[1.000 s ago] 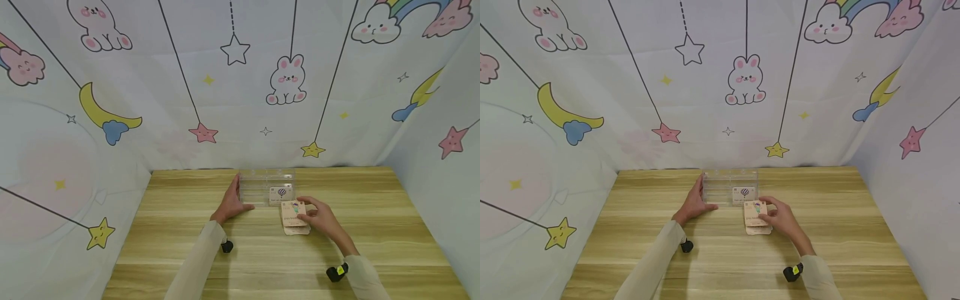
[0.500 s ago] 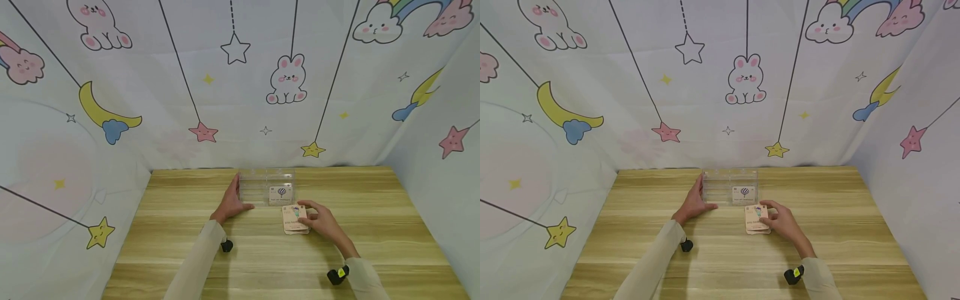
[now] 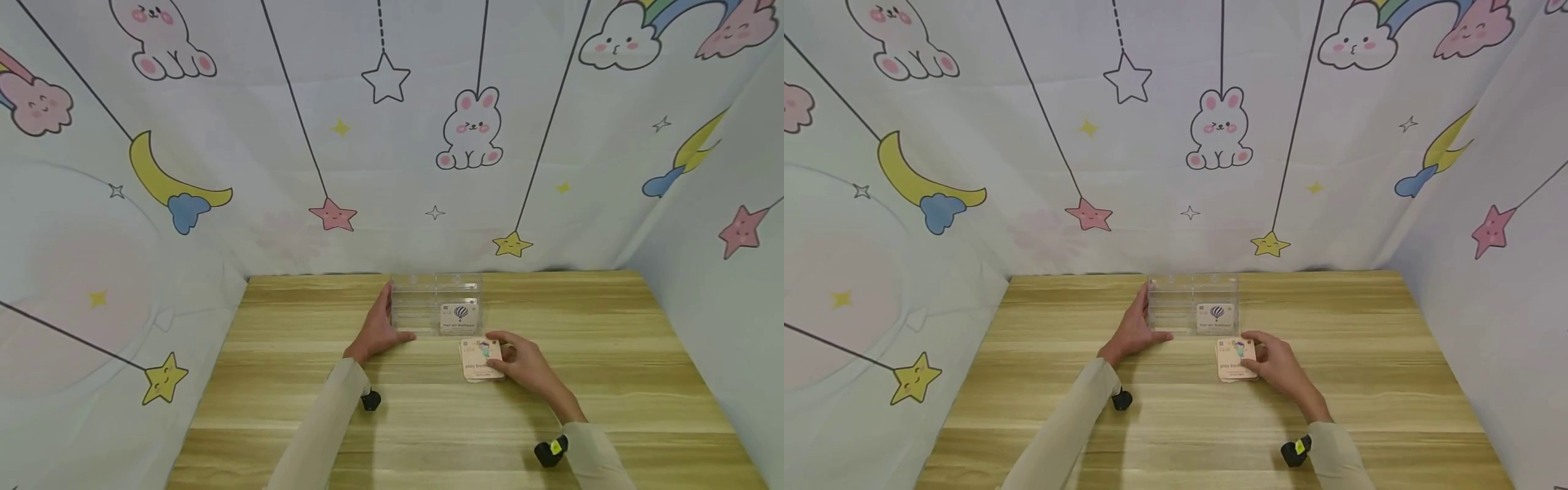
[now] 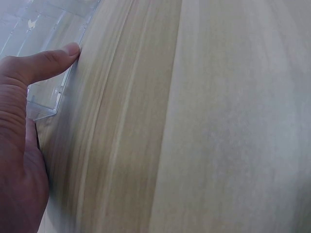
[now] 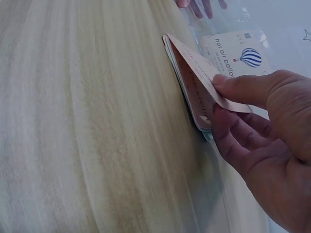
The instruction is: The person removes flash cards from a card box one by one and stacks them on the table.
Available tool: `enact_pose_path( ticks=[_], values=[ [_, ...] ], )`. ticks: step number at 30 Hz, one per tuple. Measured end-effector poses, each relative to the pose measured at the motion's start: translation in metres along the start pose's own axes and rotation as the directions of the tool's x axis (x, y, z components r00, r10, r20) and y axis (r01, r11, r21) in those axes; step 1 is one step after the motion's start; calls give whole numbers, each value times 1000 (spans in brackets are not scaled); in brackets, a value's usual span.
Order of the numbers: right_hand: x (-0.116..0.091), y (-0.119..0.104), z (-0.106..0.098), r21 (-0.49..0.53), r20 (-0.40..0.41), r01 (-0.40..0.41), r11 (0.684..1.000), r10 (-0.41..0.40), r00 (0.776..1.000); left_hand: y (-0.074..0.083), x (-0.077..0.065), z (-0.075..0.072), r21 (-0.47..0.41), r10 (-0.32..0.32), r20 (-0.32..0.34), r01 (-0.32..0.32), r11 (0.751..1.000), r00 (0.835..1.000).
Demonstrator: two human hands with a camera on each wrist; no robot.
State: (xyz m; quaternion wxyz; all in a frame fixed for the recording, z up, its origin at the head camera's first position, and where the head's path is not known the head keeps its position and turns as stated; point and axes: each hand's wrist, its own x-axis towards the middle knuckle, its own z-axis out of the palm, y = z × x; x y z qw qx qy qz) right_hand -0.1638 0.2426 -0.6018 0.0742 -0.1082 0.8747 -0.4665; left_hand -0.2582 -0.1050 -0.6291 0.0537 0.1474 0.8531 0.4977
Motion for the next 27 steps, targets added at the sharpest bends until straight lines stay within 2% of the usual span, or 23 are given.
enact_pose_path(
  ticks=[4, 9, 27],
  values=[
    [0, 0, 2, -107, -21, 77, 991, -80, 997, 0, -1, 0, 4, -11, 2, 11, 1000, 1000],
    [0, 1, 4, -206, -31, 120, 971, -129, 991, 0, 0, 0, -1, -5, -2, 5, 1000, 1000],
    [-1, -1, 2, -269, 8, 118, 956, -120, 993, -1, 1, 0, -20, 14, -2, -14, 1000, 1000]
  ],
)
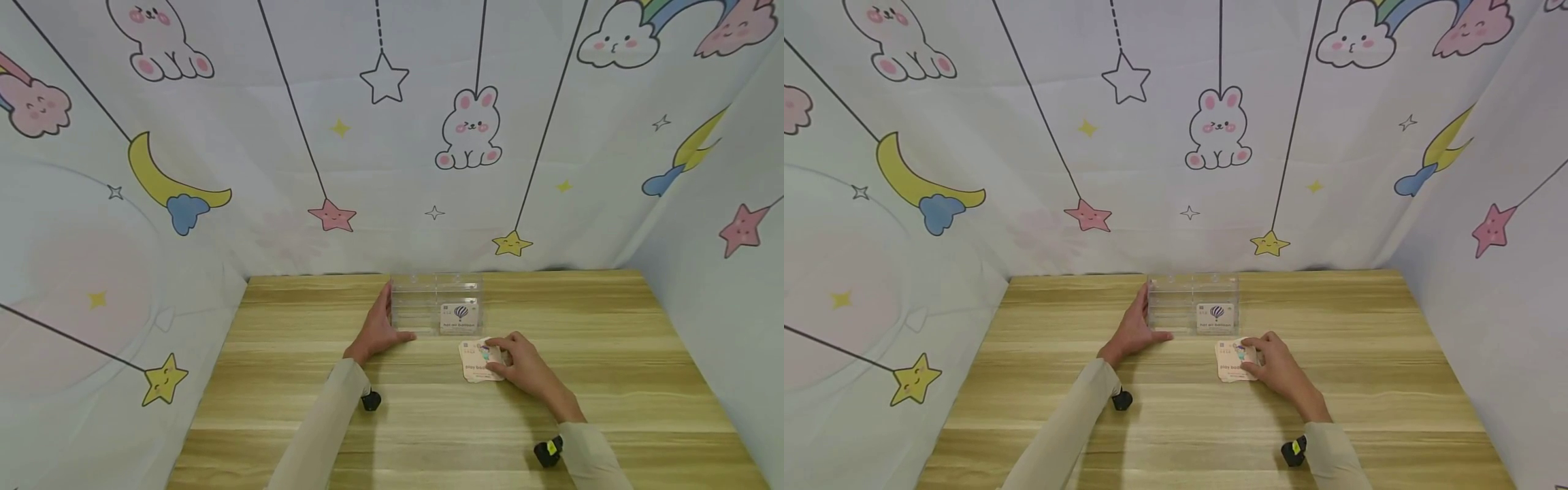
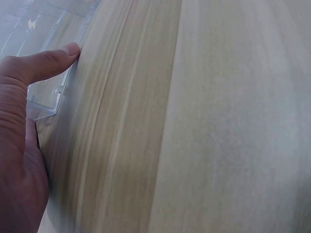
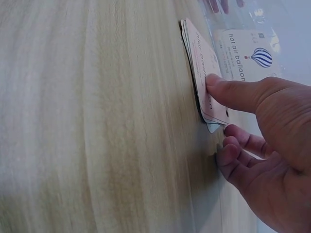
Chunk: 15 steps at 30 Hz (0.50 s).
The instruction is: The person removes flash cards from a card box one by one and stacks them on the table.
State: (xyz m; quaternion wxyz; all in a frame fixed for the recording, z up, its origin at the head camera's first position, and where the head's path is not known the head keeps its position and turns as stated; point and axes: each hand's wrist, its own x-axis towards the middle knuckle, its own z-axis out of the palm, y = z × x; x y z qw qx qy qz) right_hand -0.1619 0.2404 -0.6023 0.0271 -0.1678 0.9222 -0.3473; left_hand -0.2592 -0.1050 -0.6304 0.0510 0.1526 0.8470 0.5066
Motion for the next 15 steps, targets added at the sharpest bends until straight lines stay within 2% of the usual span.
enact_pose_path(
  ticks=[12, 15],
  values=[
    [1, 0, -5, -10, 12, -11, 1000, 11, 1000, 1, 0, 1, 9, 1, -5, -1, 1000, 1000],
    [4, -2, -8, -20, -9, -12, 1000, 12, 1000, 1, 0, 1, 16, -11, -5, 11, 1000, 1000]
  ],
)
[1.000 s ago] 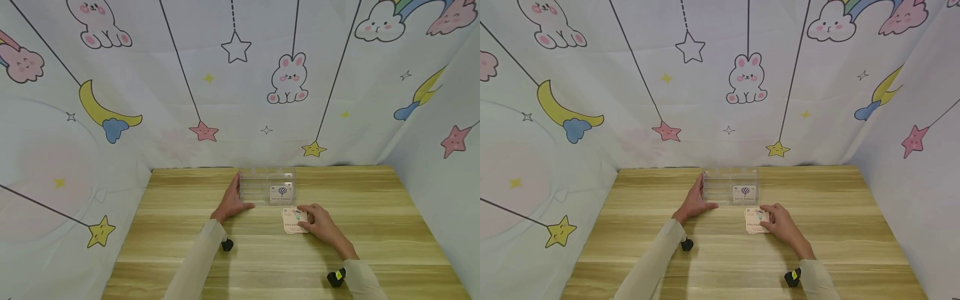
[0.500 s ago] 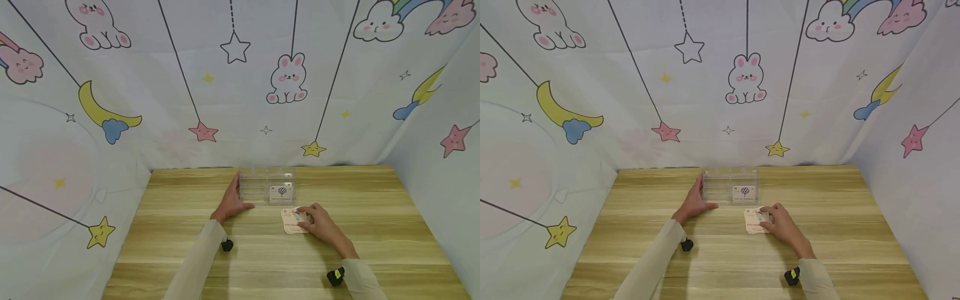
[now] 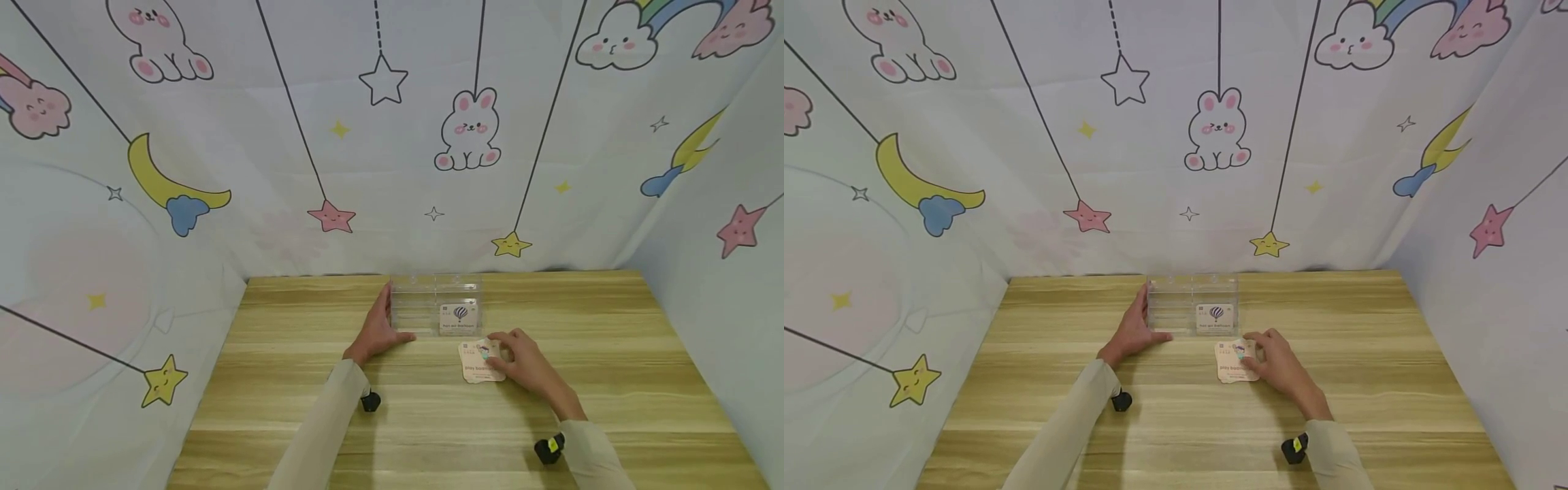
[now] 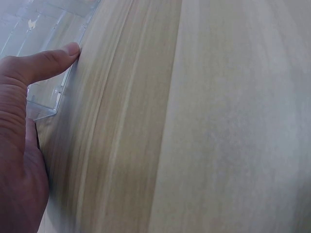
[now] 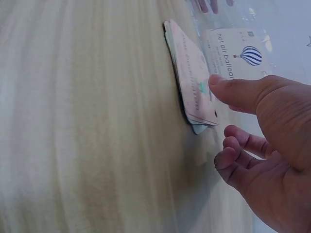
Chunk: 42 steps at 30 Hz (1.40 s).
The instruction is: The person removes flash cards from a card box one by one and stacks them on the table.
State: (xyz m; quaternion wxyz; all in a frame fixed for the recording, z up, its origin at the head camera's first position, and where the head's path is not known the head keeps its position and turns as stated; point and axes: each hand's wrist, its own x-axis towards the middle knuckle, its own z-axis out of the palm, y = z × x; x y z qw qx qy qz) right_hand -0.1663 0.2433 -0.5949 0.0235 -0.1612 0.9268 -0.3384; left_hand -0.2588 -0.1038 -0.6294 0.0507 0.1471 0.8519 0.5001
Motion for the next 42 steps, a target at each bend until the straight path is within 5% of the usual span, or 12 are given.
enact_pose_path(
  ticks=[13, 42],
  values=[
    [23, -17, -11, 26, -103, 49, 998, -46, 994, -1, -3, -2, 21, -19, 0, 19, 1000, 1000],
    [38, -21, -4, 93, -114, 56, 994, -46, 992, 5, -2, -2, 17, -6, 2, 6, 1000, 1000]
  ],
)
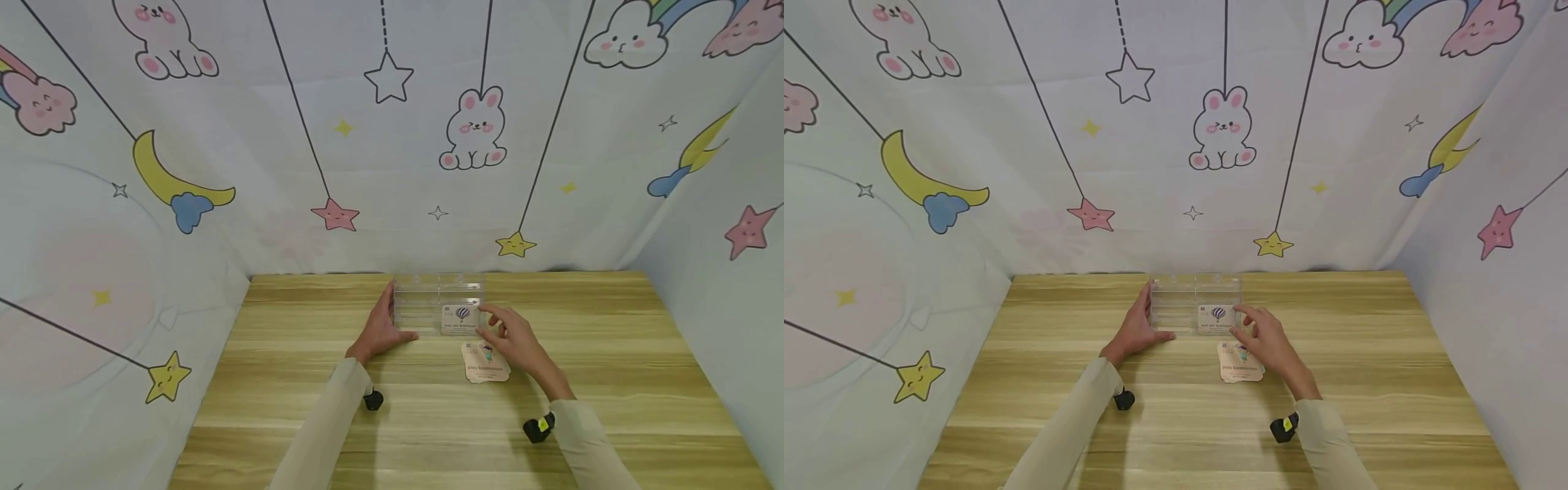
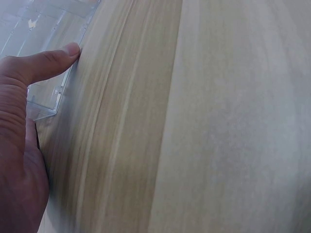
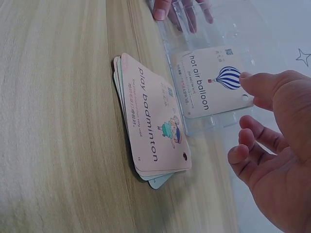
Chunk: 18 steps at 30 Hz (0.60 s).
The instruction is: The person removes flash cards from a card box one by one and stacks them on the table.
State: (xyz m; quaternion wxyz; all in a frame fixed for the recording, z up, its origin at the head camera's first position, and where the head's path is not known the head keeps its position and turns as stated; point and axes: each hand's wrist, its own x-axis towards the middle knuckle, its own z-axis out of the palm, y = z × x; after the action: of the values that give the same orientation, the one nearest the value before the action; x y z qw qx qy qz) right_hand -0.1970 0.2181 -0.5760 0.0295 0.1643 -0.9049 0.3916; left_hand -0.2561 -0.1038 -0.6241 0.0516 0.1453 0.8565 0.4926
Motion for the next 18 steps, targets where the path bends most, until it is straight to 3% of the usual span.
enact_pose_path(
  ticks=[10, 18],
  values=[
    [-1, 0, 1, 45, -45, 48, 998, -46, 998, 0, -1, 0, -5, 6, 1, -6, 1000, 1000],
    [-2, -6, 1, 91, -27, 12, 996, -10, 1000, -1, -1, 1, -3, 5, -3, -5, 1000, 1000]
  ],
)
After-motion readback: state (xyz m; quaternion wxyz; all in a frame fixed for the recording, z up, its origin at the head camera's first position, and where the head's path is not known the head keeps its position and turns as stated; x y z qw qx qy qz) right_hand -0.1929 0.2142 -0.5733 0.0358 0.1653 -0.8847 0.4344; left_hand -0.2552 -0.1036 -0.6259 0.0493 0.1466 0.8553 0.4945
